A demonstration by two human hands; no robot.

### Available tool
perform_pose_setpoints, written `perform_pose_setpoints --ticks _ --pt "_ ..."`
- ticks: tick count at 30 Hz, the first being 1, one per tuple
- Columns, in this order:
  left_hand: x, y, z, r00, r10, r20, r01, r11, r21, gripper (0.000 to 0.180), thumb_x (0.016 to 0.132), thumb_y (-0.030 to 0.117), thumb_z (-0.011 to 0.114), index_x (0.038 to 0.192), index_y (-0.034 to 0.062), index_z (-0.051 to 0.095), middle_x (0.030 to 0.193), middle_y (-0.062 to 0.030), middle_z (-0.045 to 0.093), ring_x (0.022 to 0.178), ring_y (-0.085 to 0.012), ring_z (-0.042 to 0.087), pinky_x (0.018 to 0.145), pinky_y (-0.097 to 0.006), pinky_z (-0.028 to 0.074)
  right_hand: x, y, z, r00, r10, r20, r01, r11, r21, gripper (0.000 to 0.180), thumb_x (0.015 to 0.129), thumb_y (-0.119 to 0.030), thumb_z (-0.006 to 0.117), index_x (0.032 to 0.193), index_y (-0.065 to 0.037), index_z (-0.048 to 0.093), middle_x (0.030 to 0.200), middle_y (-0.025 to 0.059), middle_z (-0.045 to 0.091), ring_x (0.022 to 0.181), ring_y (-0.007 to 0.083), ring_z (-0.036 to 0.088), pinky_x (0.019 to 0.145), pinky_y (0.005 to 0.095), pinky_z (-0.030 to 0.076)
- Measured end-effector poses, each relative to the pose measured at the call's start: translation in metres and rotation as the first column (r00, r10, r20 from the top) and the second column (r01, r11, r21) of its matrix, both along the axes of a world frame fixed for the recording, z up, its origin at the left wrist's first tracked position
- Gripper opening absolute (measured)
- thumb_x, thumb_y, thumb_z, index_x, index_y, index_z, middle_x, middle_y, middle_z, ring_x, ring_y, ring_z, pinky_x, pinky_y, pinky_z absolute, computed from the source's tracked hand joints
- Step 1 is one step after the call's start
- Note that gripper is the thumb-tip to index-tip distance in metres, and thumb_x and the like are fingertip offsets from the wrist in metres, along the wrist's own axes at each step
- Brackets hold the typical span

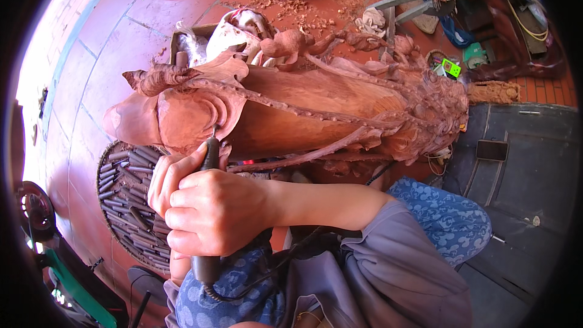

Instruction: The person uses a rotary carving tool to shape and detail a large wooden sculpture of a horse. They hold the tool with both hands and carefully carve the horse's neck and mane area, then briefly wipe the surface with a cloth.

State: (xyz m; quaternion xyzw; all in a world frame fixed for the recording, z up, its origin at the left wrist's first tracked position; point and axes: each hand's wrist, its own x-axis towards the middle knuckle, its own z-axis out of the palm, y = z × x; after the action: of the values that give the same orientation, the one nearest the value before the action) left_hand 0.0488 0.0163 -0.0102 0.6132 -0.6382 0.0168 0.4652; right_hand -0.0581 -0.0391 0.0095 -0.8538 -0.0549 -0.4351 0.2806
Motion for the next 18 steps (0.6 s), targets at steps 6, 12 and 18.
perform_pose_setpoints --ticks 6,12,18 --pt "0.009 0.009 -0.001 0.999 0.027 0.033 -0.028 1.000 0.002 0.024 0.067 0.012 0.073 0.088 0.0000 0.072 0.068 -0.0064 0.063 0.057 -0.0207 0.058 0.056 -0.031 0.047 0.014 0.009 -0.006 0.995 0.013 0.095 -0.017 0.999 0.035 0.026 0.074 -0.022 0.071 0.063 -0.010 0.051 0.066 0.0018 0.047 0.060 0.0175 0.051 0.052 0.0302 0.042" --pt "0.008 0.007 -0.004 0.999 0.015 0.036 -0.014 1.000 -0.021 0.031 0.063 0.014 0.075 0.092 0.0005 0.073 0.064 -0.0053 0.058 0.055 -0.0193 0.055 0.054 -0.031 0.045 0.009 0.004 -0.004 0.996 0.029 0.088 -0.031 0.999 0.013 0.031 0.077 -0.023 0.075 0.063 -0.009 0.051 0.065 0.0016 0.044 0.057 0.0172 0.048 0.049 0.0301 0.039" --pt "0.006 -0.004 -0.004 0.998 -0.057 0.006 0.057 0.998 -0.015 0.036 0.062 0.012 0.072 0.096 0.0008 0.074 0.066 -0.0056 0.055 0.056 -0.0195 0.053 0.053 -0.031 0.043 0.000 -0.002 0.000 0.998 -0.054 0.039 0.054 0.999 -0.001 0.017 0.063 -0.021 0.066 0.065 -0.010 0.053 0.068 0.0022 0.049 0.064 0.0181 0.055 0.055 0.0303 0.045"
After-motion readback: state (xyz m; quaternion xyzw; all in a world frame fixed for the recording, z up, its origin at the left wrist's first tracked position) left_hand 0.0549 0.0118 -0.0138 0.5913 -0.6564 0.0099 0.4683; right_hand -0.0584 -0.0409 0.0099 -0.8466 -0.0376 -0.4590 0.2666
